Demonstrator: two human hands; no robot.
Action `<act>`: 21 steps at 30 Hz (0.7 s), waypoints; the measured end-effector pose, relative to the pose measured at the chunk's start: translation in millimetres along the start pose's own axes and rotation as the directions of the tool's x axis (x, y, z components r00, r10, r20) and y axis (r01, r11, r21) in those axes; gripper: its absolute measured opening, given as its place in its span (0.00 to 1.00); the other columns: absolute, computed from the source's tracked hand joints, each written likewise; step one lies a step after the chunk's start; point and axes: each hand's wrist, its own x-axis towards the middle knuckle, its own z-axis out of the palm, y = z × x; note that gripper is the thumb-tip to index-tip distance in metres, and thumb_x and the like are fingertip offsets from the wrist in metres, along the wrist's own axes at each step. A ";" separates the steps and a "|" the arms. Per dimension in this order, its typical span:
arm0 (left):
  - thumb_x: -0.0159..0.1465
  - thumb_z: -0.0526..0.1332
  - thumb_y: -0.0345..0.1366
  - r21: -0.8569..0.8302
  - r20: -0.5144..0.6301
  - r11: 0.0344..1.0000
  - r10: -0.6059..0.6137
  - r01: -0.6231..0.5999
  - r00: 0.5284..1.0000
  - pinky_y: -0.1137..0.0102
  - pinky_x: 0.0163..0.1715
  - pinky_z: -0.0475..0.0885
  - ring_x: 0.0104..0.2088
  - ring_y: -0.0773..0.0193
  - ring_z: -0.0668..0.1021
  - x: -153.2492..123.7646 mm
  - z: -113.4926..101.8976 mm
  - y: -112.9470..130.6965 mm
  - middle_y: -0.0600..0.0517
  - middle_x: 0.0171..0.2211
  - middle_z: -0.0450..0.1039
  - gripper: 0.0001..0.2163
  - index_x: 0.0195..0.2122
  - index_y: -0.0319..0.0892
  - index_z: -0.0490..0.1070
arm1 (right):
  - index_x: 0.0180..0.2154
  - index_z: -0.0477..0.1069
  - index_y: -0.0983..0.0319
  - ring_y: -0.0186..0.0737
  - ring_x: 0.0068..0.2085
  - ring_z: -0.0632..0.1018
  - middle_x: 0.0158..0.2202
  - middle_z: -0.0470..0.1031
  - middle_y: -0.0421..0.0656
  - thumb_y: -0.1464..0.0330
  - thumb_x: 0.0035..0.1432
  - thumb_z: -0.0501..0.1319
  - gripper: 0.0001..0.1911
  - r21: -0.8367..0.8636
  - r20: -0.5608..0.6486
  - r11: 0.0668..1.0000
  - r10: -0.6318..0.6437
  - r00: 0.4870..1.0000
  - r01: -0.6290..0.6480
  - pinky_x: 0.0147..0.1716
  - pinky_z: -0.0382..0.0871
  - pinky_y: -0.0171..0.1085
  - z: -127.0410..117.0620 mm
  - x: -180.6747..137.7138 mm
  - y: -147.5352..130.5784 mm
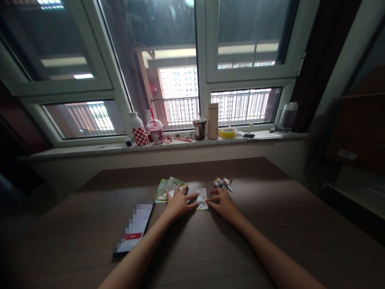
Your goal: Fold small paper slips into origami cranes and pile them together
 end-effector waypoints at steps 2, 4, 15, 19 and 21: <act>0.58 0.52 0.66 -0.003 -0.005 1.000 -0.008 0.008 1.000 0.28 0.57 0.28 0.68 0.34 0.48 -0.1 -0.3 0.6 0.58 0.68 0.54 0.24 0.54 0.74 0.67 | 0.35 0.82 0.55 0.49 0.53 0.70 0.47 0.75 0.47 0.63 0.57 0.64 0.08 -0.027 0.015 1.000 0.002 1.000 -0.002 0.58 0.59 0.48 -0.4 0.1 -0.3; 0.58 0.52 0.66 -0.006 -0.010 1.000 -0.010 0.010 1.000 0.28 0.57 0.28 0.68 0.35 0.49 -0.3 -0.7 1.2 0.58 0.68 0.54 0.24 0.54 0.74 0.67 | 0.37 0.82 0.54 0.49 0.53 0.69 0.48 0.74 0.47 0.63 0.58 0.64 0.08 -0.063 0.026 0.998 0.028 0.999 -0.026 0.58 0.59 0.48 -1.1 0.6 -2.2; 0.58 0.51 0.66 0.003 0.014 1.000 -0.011 0.011 1.000 0.28 0.57 0.29 0.68 0.34 0.48 -0.4 -2.5 2.5 0.57 0.68 0.53 0.24 0.55 0.74 0.67 | 0.48 0.78 0.52 0.49 0.53 0.68 0.49 0.71 0.48 0.61 0.64 0.57 0.15 -0.251 0.042 0.966 0.078 0.996 -0.065 0.55 0.63 0.45 -0.1 2.6 -11.6; 0.58 0.52 0.66 0.004 0.012 1.000 -0.008 0.008 1.000 0.28 0.57 0.28 0.68 0.35 0.48 0.4 -0.7 1.4 0.57 0.68 0.53 0.24 0.55 0.74 0.66 | 0.50 0.77 0.52 0.50 0.55 0.66 0.53 0.69 0.49 0.63 0.64 0.57 0.15 -0.322 0.017 0.945 0.072 0.997 -0.063 0.56 0.62 0.47 2.7 2.3 -13.1; 0.58 0.52 0.66 -0.002 0.005 1.000 -0.008 0.008 1.000 0.29 0.57 0.28 0.68 0.36 0.48 0.6 0.1 0.9 0.57 0.68 0.53 0.24 0.55 0.74 0.66 | 0.51 0.76 0.51 0.50 0.56 0.65 0.54 0.68 0.49 0.63 0.64 0.57 0.16 -0.349 0.004 0.935 0.078 0.997 -0.071 0.56 0.62 0.48 3.6 2.3 -14.4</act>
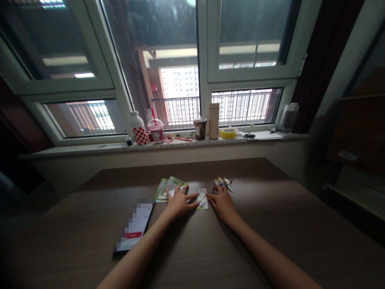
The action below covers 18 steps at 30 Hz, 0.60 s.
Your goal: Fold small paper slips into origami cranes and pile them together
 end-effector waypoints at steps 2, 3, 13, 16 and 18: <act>0.58 0.52 0.66 -0.005 -0.003 1.000 0.003 -0.003 1.000 0.28 0.57 0.28 0.68 0.36 0.48 0.2 0.4 -0.3 0.57 0.68 0.54 0.24 0.55 0.75 0.66 | 0.52 0.75 0.50 0.50 0.56 0.65 0.54 0.68 0.49 0.63 0.64 0.57 0.16 -0.025 -0.004 1.000 0.013 1.000 -0.013 0.57 0.61 0.48 -0.4 0.1 -1.9; 0.58 0.52 0.66 -0.007 -0.003 1.000 0.005 -0.005 1.000 0.28 0.56 0.28 0.68 0.36 0.49 0.4 0.5 -0.4 0.57 0.68 0.54 0.23 0.54 0.75 0.66 | 0.52 0.75 0.50 0.50 0.56 0.65 0.54 0.67 0.49 0.63 0.64 0.57 0.16 -0.038 -0.005 0.999 0.019 1.000 -0.019 0.57 0.61 0.48 -1.0 0.1 -3.0; 0.58 0.52 0.65 0.004 0.003 1.000 -0.002 0.002 1.000 0.28 0.57 0.28 0.68 0.34 0.48 0.2 -0.6 0.7 0.58 0.68 0.53 0.24 0.55 0.74 0.66 | 0.55 0.72 0.47 0.53 0.57 0.64 0.55 0.67 0.49 0.62 0.65 0.54 0.18 -0.099 0.016 0.990 0.100 0.995 -0.098 0.55 0.62 0.50 -3.4 4.1 -11.2; 0.58 0.52 0.65 -0.001 -0.002 1.000 0.002 -0.002 1.000 0.28 0.57 0.28 0.68 0.35 0.49 0.1 -0.2 -0.1 0.58 0.68 0.54 0.24 0.55 0.74 0.66 | 0.56 0.71 0.46 0.53 0.58 0.64 0.56 0.66 0.49 0.61 0.66 0.53 0.19 -0.124 0.011 0.986 0.114 0.993 -0.112 0.55 0.62 0.50 -1.7 5.3 -11.4; 0.58 0.52 0.65 -0.006 -0.007 1.000 0.005 -0.005 1.000 0.28 0.57 0.28 0.68 0.35 0.49 0.4 0.4 -0.8 0.58 0.68 0.54 0.24 0.55 0.74 0.67 | 0.56 0.70 0.46 0.53 0.59 0.64 0.57 0.66 0.49 0.61 0.66 0.53 0.19 -0.136 0.012 0.984 0.121 0.993 -0.118 0.55 0.62 0.50 -0.9 5.7 -11.4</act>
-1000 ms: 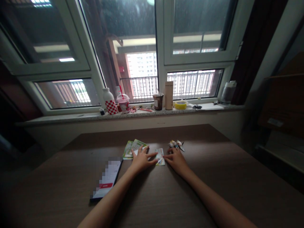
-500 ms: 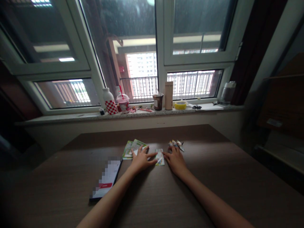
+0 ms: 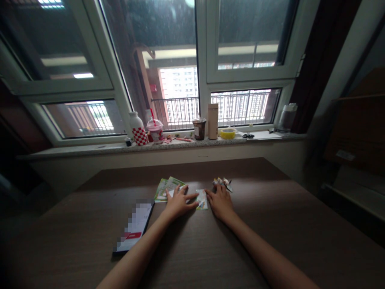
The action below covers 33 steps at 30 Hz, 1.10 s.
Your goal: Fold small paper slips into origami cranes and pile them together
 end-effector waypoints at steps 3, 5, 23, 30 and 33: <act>0.58 0.52 0.65 -0.002 0.002 1.000 0.005 -0.005 1.000 0.27 0.56 0.28 0.68 0.35 0.49 0.4 0.4 -0.5 0.58 0.68 0.54 0.23 0.54 0.76 0.66 | 0.57 0.70 0.46 0.55 0.60 0.63 0.58 0.65 0.50 0.61 0.66 0.53 0.19 0.001 0.004 1.000 0.005 1.000 -0.005 0.56 0.61 0.51 1.5 0.3 0.1; 0.58 0.52 0.65 0.002 0.010 1.000 0.001 -0.002 1.000 0.28 0.56 0.28 0.68 0.36 0.49 0.2 -0.1 0.0 0.57 0.68 0.54 0.23 0.54 0.76 0.66 | 0.57 0.69 0.46 0.55 0.60 0.62 0.59 0.64 0.50 0.61 0.66 0.52 0.20 0.009 0.006 1.000 0.010 1.000 -0.010 0.56 0.60 0.51 2.9 0.4 0.4; 0.58 0.52 0.66 0.000 0.001 1.000 -0.001 0.001 1.000 0.29 0.57 0.28 0.69 0.37 0.49 -0.3 -0.5 0.3 0.57 0.68 0.55 0.24 0.54 0.75 0.67 | 0.41 0.80 0.52 0.52 0.59 0.62 0.55 0.67 0.47 0.62 0.61 0.60 0.10 0.155 -0.055 0.987 -0.031 0.998 0.039 0.57 0.59 0.50 6.7 5.6 7.2; 0.58 0.51 0.66 0.010 0.001 1.000 -0.001 0.000 1.000 0.29 0.57 0.29 0.68 0.33 0.49 0.3 0.0 -0.4 0.58 0.68 0.55 0.25 0.55 0.74 0.67 | 0.39 0.81 0.52 0.51 0.57 0.64 0.50 0.70 0.48 0.62 0.59 0.62 0.09 0.183 -0.035 0.982 -0.031 0.999 0.037 0.57 0.59 0.48 -0.5 7.6 5.9; 0.58 0.51 0.66 0.014 -0.005 1.000 0.005 -0.005 1.000 0.29 0.57 0.29 0.68 0.34 0.50 1.2 1.4 -1.5 0.58 0.67 0.55 0.25 0.55 0.74 0.67 | 0.40 0.81 0.52 0.51 0.57 0.63 0.51 0.70 0.47 0.61 0.59 0.63 0.09 0.189 -0.019 0.981 -0.034 0.999 0.037 0.57 0.57 0.48 -2.8 8.6 6.2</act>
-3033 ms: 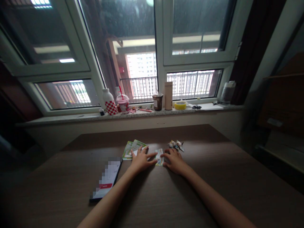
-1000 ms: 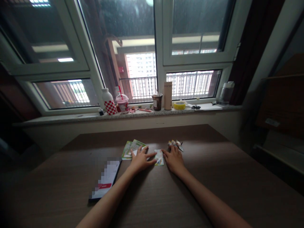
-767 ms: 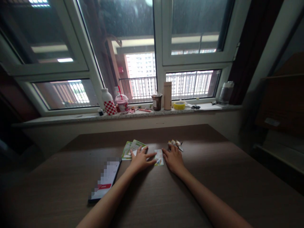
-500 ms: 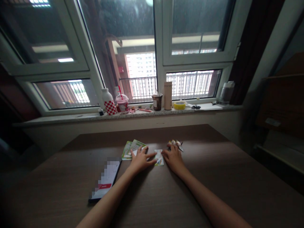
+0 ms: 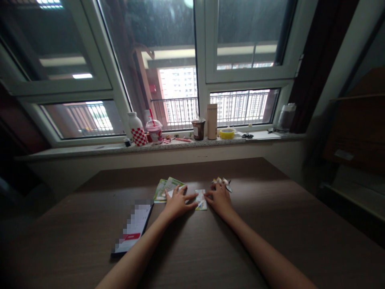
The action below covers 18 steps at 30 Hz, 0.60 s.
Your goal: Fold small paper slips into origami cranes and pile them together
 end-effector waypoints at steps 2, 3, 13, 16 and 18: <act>0.58 0.51 0.66 0.001 -0.003 1.000 0.003 -0.002 1.000 0.28 0.57 0.29 0.68 0.35 0.50 0.6 0.6 -0.4 0.57 0.67 0.56 0.24 0.54 0.74 0.67 | 0.40 0.81 0.51 0.51 0.58 0.63 0.52 0.69 0.47 0.61 0.58 0.64 0.10 0.004 0.018 1.000 0.001 1.000 -0.001 0.57 0.57 0.48 -1.8 0.3 0.1; 0.58 0.52 0.66 0.002 -0.003 1.000 0.003 -0.003 1.000 0.28 0.57 0.29 0.68 0.35 0.50 0.8 0.8 -0.5 0.57 0.67 0.56 0.24 0.54 0.74 0.67 | 0.41 0.81 0.51 0.51 0.58 0.63 0.52 0.69 0.47 0.61 0.57 0.64 0.10 0.005 0.027 1.000 -0.002 1.000 0.002 0.57 0.57 0.48 -2.9 0.3 0.2; 0.57 0.52 0.66 -0.008 0.000 1.000 -0.001 0.001 1.000 0.28 0.56 0.28 0.68 0.34 0.50 0.0 0.3 -0.5 0.58 0.68 0.55 0.24 0.55 0.74 0.66 | 0.47 0.78 0.49 0.53 0.61 0.63 0.58 0.66 0.46 0.59 0.54 0.66 0.17 0.032 0.141 0.999 -0.045 0.989 0.041 0.60 0.54 0.49 -10.8 -0.1 6.2; 0.58 0.52 0.66 -0.011 -0.009 1.000 0.011 -0.011 1.000 0.27 0.55 0.27 0.68 0.35 0.50 0.1 0.9 -1.6 0.56 0.67 0.56 0.24 0.54 0.75 0.66 | 0.49 0.77 0.49 0.53 0.61 0.62 0.59 0.65 0.47 0.59 0.53 0.66 0.19 0.039 0.174 0.998 -0.062 0.983 0.056 0.61 0.53 0.49 -10.8 -0.9 8.6; 0.58 0.52 0.66 -0.018 -0.010 1.000 0.015 -0.015 1.000 0.27 0.55 0.27 0.68 0.36 0.50 0.4 1.3 -2.1 0.56 0.67 0.56 0.24 0.54 0.75 0.66 | 0.50 0.76 0.49 0.53 0.62 0.62 0.61 0.64 0.47 0.58 0.53 0.66 0.21 0.047 0.189 0.997 -0.070 0.979 0.062 0.61 0.53 0.50 -10.4 -2.1 10.0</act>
